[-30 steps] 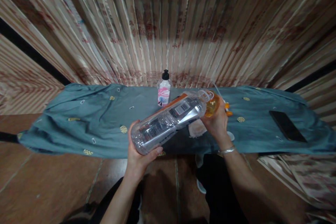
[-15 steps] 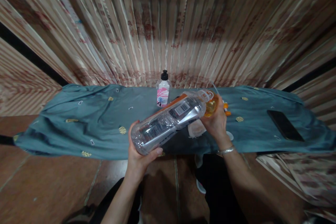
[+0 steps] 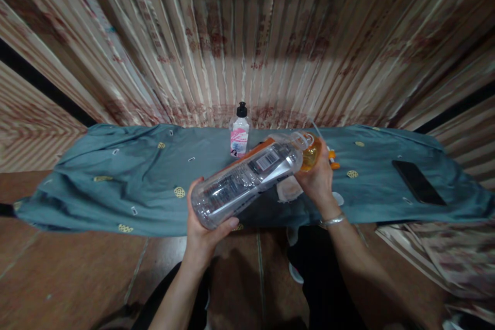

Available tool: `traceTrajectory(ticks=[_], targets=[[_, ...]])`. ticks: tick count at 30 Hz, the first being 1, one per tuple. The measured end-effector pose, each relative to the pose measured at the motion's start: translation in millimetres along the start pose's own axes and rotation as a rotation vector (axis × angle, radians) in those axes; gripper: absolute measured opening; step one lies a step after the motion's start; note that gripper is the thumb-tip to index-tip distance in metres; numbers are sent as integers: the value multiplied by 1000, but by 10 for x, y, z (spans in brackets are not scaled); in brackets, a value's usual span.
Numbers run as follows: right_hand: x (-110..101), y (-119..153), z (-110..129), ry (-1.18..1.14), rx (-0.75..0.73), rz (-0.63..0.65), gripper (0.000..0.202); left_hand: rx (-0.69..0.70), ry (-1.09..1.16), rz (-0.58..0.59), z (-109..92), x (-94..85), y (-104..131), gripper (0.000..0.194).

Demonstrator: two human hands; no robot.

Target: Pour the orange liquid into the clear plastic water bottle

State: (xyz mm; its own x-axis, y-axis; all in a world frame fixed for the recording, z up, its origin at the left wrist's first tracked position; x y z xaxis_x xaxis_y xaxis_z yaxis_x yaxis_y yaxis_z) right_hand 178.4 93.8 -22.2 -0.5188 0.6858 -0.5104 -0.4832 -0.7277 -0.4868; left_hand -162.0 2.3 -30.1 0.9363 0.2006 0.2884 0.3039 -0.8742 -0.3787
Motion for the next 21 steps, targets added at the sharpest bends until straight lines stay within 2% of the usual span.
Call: traceTrajectory(ticks=[3, 11, 18, 21], targets=[[-6, 4, 5, 14, 4, -4, 118, 12, -9, -2, 14, -3, -15, 114], [-13, -2, 5, 3, 21, 21, 117, -44, -22, -10, -267, 153, 7, 111], [-20, -9, 18, 7, 40, 32, 117, -3, -7, -15, -139, 88, -8, 112], [-29, -12, 24, 1, 40, 33, 118, 10, -13, -32, -145, 92, -7, 113]])
Point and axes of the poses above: each hand's wrist, its own y-axis away from the middle knuckle, its own x-axis out of the palm, z = x × y, the point moved 4 cm from there along -y, towards the middle knuckle, and after that the axes turned 14 degrees about x, right-handed, at the moved point
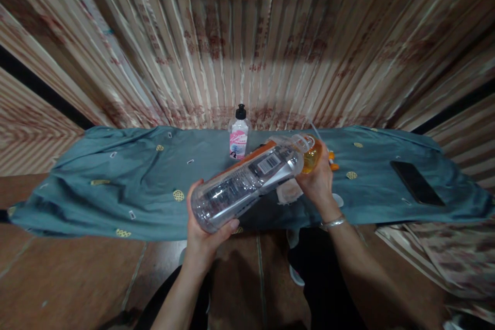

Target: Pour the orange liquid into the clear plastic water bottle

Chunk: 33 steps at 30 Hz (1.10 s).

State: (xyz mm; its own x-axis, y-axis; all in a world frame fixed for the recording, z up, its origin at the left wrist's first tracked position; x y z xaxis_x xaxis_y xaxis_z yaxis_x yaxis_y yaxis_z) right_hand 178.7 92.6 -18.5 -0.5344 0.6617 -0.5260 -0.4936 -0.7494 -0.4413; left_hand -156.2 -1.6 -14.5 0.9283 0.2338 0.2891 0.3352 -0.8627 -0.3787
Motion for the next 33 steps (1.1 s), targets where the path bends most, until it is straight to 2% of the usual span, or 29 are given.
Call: traceTrajectory(ticks=[8, 21, 28, 33], targets=[[-7, 11, 11, 8, 14, -9, 104, -80, -8, -8, -190, 94, 10, 114], [7, 18, 13, 1, -5, -30, 104, -37, -45, 26, -122, 42, -2, 115], [4, 15, 17, 0, 1, -2, 108, -59, -11, -6, -120, 54, -9, 118], [4, 17, 13, 1, -5, -14, 105, -56, -15, 8, -119, 49, -10, 116]])
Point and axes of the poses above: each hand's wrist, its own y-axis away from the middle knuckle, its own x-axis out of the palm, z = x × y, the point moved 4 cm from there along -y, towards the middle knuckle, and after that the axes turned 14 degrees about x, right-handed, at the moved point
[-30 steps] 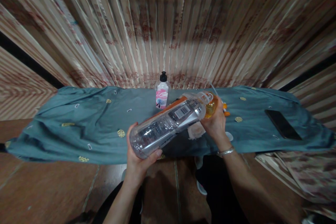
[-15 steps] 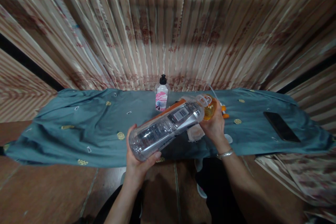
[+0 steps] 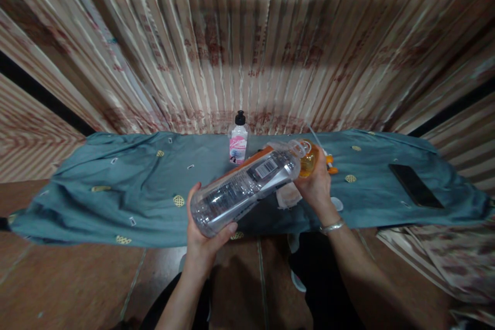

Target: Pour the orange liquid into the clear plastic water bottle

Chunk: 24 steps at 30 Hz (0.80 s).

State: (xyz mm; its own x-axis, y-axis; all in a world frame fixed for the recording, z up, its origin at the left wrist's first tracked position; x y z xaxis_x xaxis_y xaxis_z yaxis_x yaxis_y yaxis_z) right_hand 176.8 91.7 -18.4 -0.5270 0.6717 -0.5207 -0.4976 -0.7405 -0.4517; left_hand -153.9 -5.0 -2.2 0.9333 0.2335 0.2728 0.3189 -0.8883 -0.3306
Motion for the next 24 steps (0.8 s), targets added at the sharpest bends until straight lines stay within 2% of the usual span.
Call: traceTrajectory(ticks=[11, 24], targets=[[3, 1, -3, 6, 31, 26, 108, 16, -4, -4, -6, 13, -7, 109], [10, 6, 0, 5, -2, 6, 110, 17, -14, -12, -57, -7, -25, 107]])
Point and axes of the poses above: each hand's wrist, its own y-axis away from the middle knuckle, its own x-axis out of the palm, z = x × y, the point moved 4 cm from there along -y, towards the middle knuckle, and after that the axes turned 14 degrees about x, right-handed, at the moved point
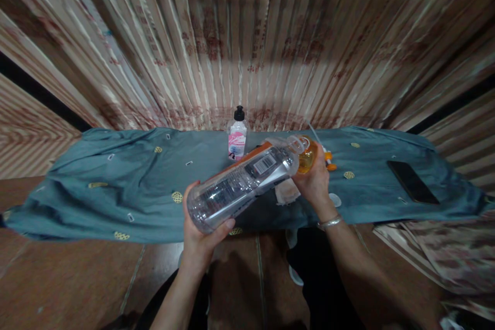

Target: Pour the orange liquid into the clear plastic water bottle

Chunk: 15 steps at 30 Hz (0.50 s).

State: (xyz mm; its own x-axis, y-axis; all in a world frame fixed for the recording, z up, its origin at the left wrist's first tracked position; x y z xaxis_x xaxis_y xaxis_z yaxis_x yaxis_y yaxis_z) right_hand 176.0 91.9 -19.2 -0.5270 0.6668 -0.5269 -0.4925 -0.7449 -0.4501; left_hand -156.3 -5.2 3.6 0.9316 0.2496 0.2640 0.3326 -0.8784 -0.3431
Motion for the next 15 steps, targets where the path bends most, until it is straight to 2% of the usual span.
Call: traceTrajectory(ticks=[5, 8, 15], targets=[[12, -1, 14, -1, -8, -6, 105, -36, -5, 106, 75, -90, -76, 111], [13, 4, 28, 7, -9, -23, 107, -12, -24, 80, 64, -107, -76, 110], [9, 1, 41, 9, 0, -14, 108, 3, -3, 21, -36, 9, 5, 106]])
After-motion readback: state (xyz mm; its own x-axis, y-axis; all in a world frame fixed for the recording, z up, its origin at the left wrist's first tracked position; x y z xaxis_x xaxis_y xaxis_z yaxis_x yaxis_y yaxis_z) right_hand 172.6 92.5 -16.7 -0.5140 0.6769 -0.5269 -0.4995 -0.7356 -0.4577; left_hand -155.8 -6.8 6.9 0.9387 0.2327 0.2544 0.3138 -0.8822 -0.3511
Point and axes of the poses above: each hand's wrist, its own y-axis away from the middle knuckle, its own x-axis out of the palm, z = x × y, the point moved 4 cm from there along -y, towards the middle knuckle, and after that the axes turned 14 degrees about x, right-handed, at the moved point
